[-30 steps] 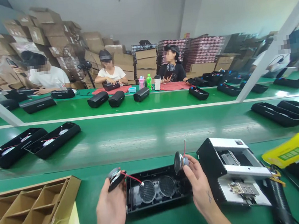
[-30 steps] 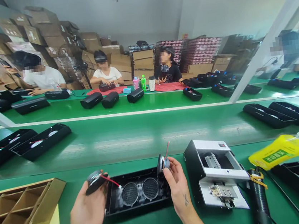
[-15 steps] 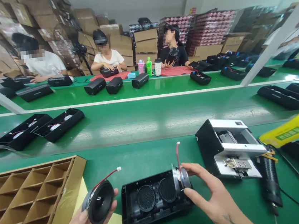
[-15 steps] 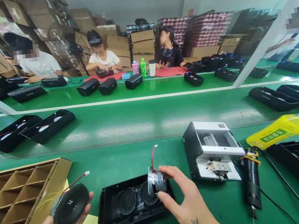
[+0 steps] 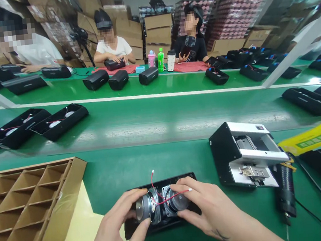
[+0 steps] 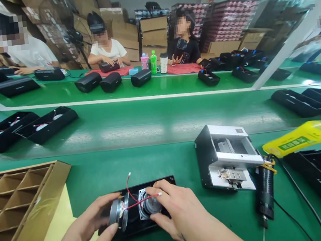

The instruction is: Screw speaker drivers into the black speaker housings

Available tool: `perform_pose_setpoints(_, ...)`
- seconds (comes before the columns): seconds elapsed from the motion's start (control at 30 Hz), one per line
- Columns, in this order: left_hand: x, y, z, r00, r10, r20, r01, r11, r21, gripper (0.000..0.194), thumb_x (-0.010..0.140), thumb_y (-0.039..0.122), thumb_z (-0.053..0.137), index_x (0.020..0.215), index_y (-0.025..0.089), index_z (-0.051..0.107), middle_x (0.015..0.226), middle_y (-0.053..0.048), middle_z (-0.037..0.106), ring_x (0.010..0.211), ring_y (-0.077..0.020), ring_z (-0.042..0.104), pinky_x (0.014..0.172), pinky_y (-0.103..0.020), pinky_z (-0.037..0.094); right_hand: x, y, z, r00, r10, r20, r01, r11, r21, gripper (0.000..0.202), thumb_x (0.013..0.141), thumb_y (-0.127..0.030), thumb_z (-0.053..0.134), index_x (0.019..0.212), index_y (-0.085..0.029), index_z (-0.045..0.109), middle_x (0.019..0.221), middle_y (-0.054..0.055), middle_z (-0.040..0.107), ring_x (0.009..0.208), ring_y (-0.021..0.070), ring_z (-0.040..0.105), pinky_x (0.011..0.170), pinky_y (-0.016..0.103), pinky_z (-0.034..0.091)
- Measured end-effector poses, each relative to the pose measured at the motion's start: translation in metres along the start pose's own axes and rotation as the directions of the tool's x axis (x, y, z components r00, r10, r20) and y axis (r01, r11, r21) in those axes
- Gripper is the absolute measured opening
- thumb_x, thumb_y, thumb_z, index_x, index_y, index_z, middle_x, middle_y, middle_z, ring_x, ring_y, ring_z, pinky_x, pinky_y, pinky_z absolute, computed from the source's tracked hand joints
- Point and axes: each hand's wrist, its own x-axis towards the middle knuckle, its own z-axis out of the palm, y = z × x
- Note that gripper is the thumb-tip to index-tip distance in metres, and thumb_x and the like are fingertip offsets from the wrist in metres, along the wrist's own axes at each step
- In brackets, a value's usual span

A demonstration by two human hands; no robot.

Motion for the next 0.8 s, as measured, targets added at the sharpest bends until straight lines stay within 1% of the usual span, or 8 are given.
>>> perform_pose_setpoints(0.07,0.003,-0.003,-0.003,0.985,0.168,0.042,-0.173,0.95,0.259,0.039,0.083,0.046,0.08,0.12,0.034,0.081,0.129,-0.009,0.076,0.093,-0.0299,0.077,0.084,-0.035,0.064,-0.001,0.002,-0.001,0.999,-0.029,0.015,0.03,0.998,-0.05,0.05,0.094,-0.023,0.07,0.142,-0.021,0.057,0.133,0.013,0.069,0.11,0.0285,0.072,0.09,0.044,0.064)
perform_pose_setpoints(0.13,0.006,-0.01,-0.005,0.95,0.295,0.099,-0.307,0.835,0.456,0.038,0.084,0.045,0.079,0.12,0.034,0.081,0.125,-0.009,0.079,0.1,-0.0346,0.077,0.087,-0.039,0.064,-0.001,0.003,-0.003,0.998,-0.052,0.023,0.054,0.991,-0.126,0.048,0.095,-0.025,0.071,0.141,-0.018,0.058,0.13,0.014,0.07,0.109,0.0299,0.073,0.089,0.046,0.064)
perform_pose_setpoints(0.2,0.007,-0.016,-0.002,0.923,0.358,0.14,-0.37,0.729,0.576,0.039,0.087,0.044,0.075,0.123,0.032,0.08,0.124,-0.01,0.08,0.106,-0.0388,0.077,0.09,-0.044,0.063,0.001,0.002,-0.006,0.996,-0.079,0.04,0.086,0.971,-0.223,0.045,0.095,-0.026,0.072,0.137,-0.016,0.061,0.127,0.016,0.072,0.103,0.0316,0.074,0.082,0.048,0.065)
perform_pose_setpoints(0.27,0.008,-0.021,0.003,0.906,0.382,0.184,-0.405,0.647,0.646,0.039,0.09,0.041,0.07,0.126,0.028,0.079,0.124,-0.012,0.079,0.103,-0.0404,0.077,0.085,-0.046,0.063,0.005,0.002,-0.008,0.993,-0.106,0.06,0.119,0.946,-0.301,0.042,0.093,-0.026,0.075,0.132,-0.016,0.064,0.125,0.016,0.073,0.097,0.0328,0.074,0.073,0.047,0.063)
perform_pose_setpoints(0.37,0.011,-0.023,0.013,0.89,0.37,0.265,-0.444,0.577,0.685,0.038,0.09,0.031,0.068,0.126,0.026,0.078,0.12,-0.014,0.079,0.097,-0.0401,0.076,0.078,-0.046,0.063,0.012,0.003,-0.008,0.987,-0.116,0.112,0.15,0.918,-0.366,0.043,0.088,-0.026,0.082,0.128,-0.016,0.067,0.122,0.015,0.075,0.094,0.0331,0.073,0.071,0.047,0.06)
perform_pose_setpoints(0.5,0.02,-0.027,0.022,0.872,0.336,0.356,-0.483,0.474,0.736,0.039,0.088,0.02,0.067,0.127,0.023,0.075,0.117,-0.014,0.078,0.094,-0.0386,0.075,0.077,-0.046,0.062,0.016,0.011,0.0,0.98,-0.097,0.172,0.158,0.91,-0.383,0.05,0.084,-0.028,0.089,0.128,-0.017,0.068,0.121,0.011,0.077,0.097,0.0313,0.071,0.074,0.046,0.052)
perform_pose_setpoints(0.67,0.025,-0.022,0.026,0.873,0.276,0.402,-0.487,0.441,0.754,0.041,0.085,0.011,0.069,0.125,0.019,0.073,0.12,-0.014,0.077,0.099,-0.0376,0.074,0.078,-0.05,0.066,0.012,0.019,0.006,0.989,-0.106,0.101,0.136,0.926,-0.353,0.051,0.085,-0.033,0.09,0.127,-0.019,0.067,0.122,0.005,0.077,0.096,0.0252,0.067,0.075,0.042,0.041)
perform_pose_setpoints(0.8,0.025,-0.011,0.025,0.854,0.176,0.489,-0.52,0.3,0.8,0.053,0.082,0.002,0.072,0.134,0.013,0.067,0.126,-0.015,0.075,0.107,-0.0341,0.074,0.082,-0.049,0.069,0.009,0.018,0.003,0.992,-0.082,0.097,0.109,0.943,-0.315,0.057,0.086,-0.033,0.089,0.135,-0.019,0.063,0.127,0.002,0.075,0.099,0.0235,0.063,0.077,0.041,0.036)
